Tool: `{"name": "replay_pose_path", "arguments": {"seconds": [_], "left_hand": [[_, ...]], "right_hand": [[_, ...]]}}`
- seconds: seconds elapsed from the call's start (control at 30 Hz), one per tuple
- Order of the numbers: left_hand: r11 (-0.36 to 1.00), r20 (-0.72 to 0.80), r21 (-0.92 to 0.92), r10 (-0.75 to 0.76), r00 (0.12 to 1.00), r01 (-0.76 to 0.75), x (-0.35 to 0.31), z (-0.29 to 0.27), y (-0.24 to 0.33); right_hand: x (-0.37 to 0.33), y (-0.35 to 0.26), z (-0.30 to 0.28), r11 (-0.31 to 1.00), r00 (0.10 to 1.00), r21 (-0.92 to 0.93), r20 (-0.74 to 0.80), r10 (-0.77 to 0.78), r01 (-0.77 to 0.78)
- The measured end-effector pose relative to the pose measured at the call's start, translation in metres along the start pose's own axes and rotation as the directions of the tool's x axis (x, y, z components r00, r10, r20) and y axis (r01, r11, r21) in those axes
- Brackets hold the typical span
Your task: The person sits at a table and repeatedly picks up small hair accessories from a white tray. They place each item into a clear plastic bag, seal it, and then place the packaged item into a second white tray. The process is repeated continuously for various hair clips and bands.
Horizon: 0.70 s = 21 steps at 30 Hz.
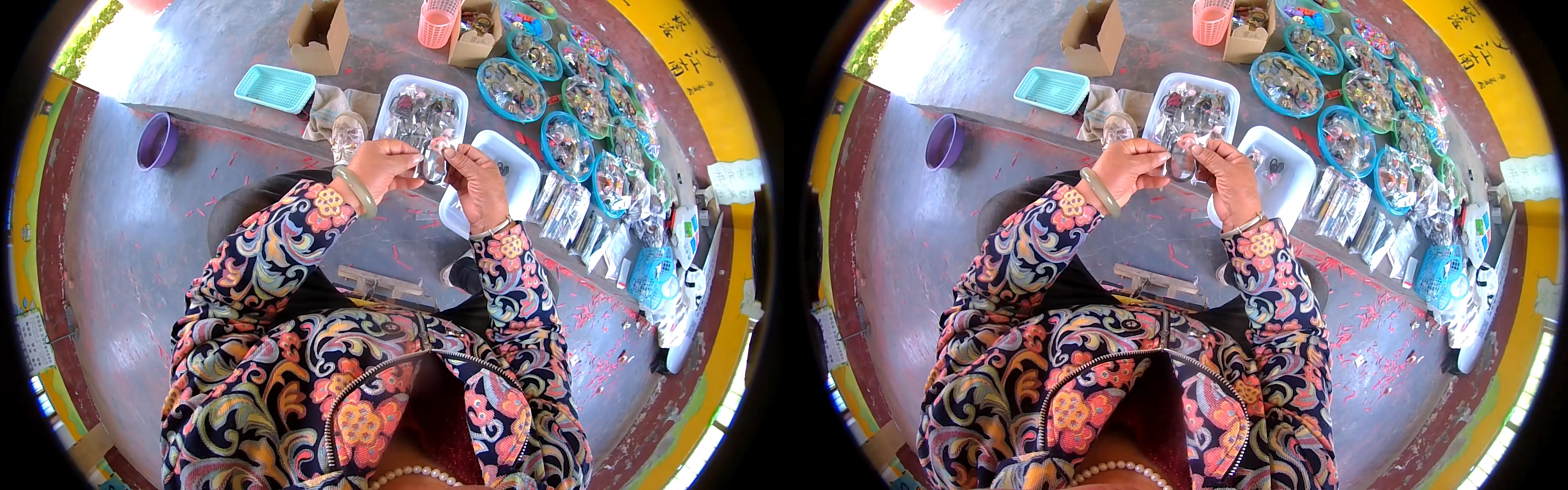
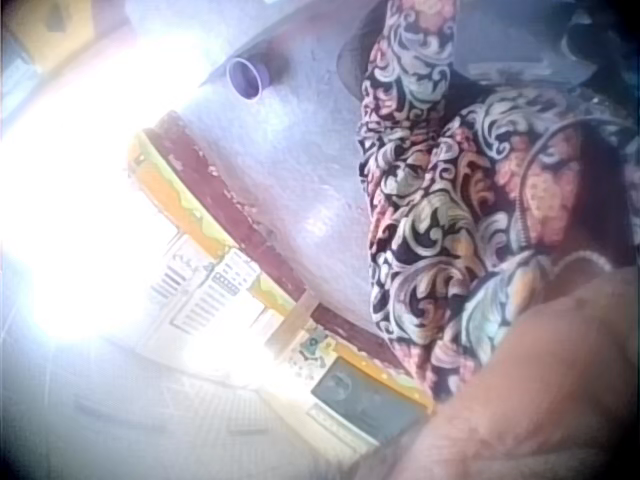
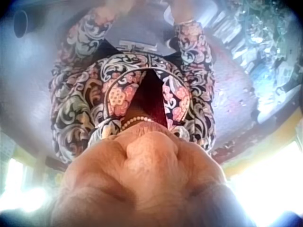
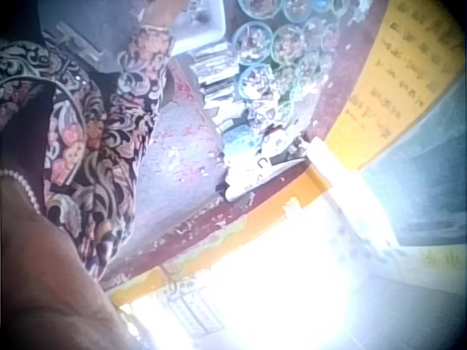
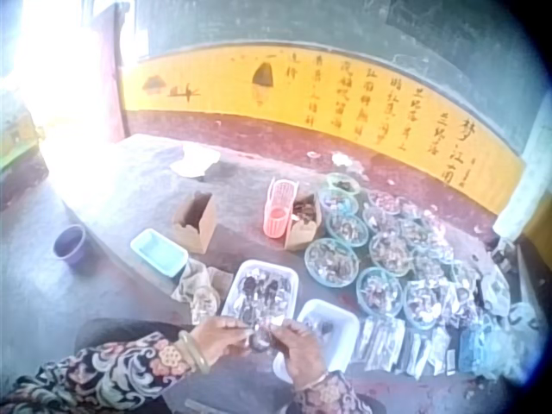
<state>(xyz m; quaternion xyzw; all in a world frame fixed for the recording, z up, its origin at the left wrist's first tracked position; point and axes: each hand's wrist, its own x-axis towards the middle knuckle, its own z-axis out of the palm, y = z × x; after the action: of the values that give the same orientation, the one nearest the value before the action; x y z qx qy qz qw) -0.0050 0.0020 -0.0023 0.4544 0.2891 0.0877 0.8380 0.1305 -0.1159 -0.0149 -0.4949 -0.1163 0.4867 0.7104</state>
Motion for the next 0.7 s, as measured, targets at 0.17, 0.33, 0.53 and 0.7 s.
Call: {"name": "replay_pose_path", "arguments": {"seconds": [0.17,0.33,0.53,0.7], "left_hand": [[1.000,0.001,0.016,-0.014,1.000,0.014,-0.0032,0.0032,0.0038],[0.991,-0.035,0.131,-0.006,0.999,0.011,-0.0053,0.0044,0.0078],[0.983,-0.025,0.185,0.023,0.999,-0.018,-0.0005,0.0032,0.0010],[0.985,-0.015,0.169,0.023,1.000,-0.020,0.0006,0.0012,0.0013]], "right_hand": [[0.0024,0.0027,-0.0018,1.000,1.000,0.014,0.008,-0.006,0.006],[0.0000,0.0003,-0.0002,0.999,0.999,-0.043,0.050,0.014,-0.012],[-0.0024,-0.0005,0.0044,0.997,0.999,-0.067,0.030,0.029,-0.027],[-0.0020,-0.0014,0.0047,0.998,0.998,-0.058,0.043,0.037,-0.034]]}}
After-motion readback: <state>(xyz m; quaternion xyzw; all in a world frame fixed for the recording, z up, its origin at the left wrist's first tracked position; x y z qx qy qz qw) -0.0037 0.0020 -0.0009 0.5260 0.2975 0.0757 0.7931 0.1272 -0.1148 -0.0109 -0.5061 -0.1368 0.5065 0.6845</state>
